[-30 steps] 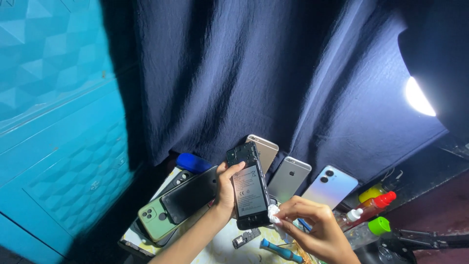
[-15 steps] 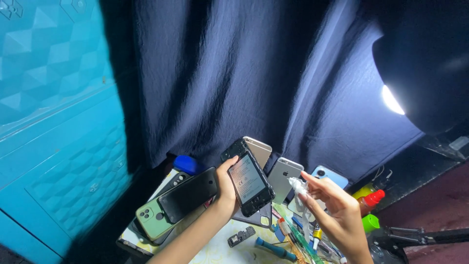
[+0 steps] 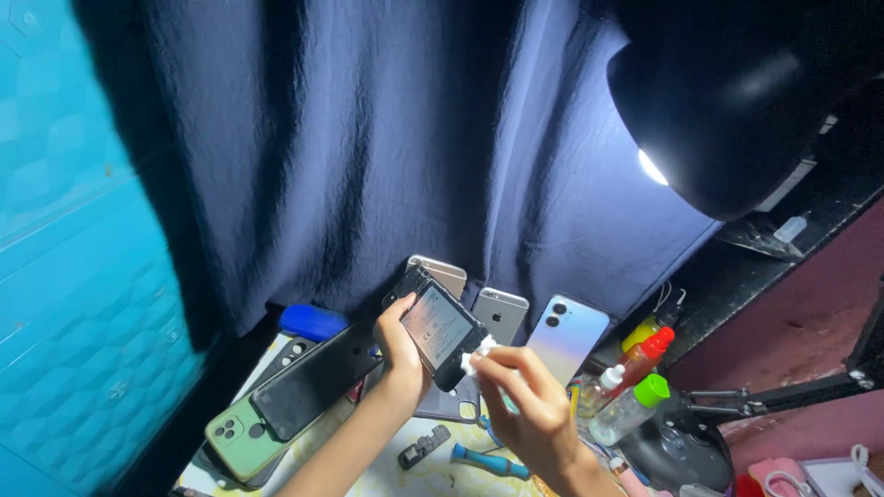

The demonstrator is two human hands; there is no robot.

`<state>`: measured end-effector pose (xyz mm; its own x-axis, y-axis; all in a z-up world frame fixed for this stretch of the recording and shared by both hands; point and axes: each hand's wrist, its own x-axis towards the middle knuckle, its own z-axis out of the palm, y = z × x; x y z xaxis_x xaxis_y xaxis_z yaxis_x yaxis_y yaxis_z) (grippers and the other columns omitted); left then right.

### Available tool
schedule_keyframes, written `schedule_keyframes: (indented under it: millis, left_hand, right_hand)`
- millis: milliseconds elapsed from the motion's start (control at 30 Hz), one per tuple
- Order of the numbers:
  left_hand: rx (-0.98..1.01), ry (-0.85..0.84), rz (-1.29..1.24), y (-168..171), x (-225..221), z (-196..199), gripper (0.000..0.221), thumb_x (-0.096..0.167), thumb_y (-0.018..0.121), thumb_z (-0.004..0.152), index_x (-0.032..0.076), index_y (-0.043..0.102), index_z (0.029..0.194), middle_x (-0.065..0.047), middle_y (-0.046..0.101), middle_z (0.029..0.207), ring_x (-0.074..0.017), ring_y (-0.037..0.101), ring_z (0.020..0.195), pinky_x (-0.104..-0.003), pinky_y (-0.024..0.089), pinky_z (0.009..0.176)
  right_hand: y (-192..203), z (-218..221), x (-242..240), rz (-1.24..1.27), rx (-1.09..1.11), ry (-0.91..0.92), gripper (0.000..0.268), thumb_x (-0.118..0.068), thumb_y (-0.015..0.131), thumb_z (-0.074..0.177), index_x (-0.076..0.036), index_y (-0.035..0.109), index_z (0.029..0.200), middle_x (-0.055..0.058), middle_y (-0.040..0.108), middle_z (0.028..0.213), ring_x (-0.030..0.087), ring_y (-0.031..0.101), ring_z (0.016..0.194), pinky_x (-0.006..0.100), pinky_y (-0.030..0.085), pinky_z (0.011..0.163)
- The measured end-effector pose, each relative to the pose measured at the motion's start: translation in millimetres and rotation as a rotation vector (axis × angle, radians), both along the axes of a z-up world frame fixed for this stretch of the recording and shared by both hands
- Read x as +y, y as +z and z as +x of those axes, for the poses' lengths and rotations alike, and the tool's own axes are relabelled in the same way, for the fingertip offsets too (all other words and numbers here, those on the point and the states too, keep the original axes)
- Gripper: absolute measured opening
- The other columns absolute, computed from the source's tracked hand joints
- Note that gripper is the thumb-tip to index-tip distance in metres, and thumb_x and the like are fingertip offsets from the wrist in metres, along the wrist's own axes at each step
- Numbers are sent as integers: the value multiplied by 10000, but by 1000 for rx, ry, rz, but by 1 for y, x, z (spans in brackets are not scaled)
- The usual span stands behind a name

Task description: Cleaning the internal parts of a disassembled smartphone using a cloth and a toothbrush on a repair bench.

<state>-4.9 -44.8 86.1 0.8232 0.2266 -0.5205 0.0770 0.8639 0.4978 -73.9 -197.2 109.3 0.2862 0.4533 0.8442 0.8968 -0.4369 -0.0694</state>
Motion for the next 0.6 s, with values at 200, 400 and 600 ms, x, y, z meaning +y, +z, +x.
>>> schedule_keyframes:
  millis: [200, 400, 600]
  left_hand:
    - [-54, -116, -21, -14, 23, 5, 408, 457, 530, 907, 81, 674, 973, -156, 695, 936, -305, 658, 838, -365, 516, 723]
    - [-79, -125, -30, -30, 30, 16, 416, 445, 519, 925, 71, 687, 997, -162, 703, 956, -313, 651, 860, -381, 510, 764]
    - [-68, -180, 9, -24, 32, 5, 457, 495, 494, 921, 90, 672, 1033, -154, 700, 983, -304, 655, 891, -386, 516, 761]
  right_hand:
    - [-23, 8, 13, -146, -101, 67, 186, -10, 615, 975, 66, 631, 1144, 209, 652, 992, 290, 661, 768, 362, 558, 629]
    - [-32, 4, 32, -194, -167, 225, 163, 86, 672, 928, 166, 598, 1049, 273, 633, 963, 353, 667, 751, 416, 554, 587]
    - [-29, -1, 29, -252, -274, 158, 168, 45, 689, 931, 150, 650, 1057, 241, 641, 944, 339, 671, 747, 406, 591, 605]
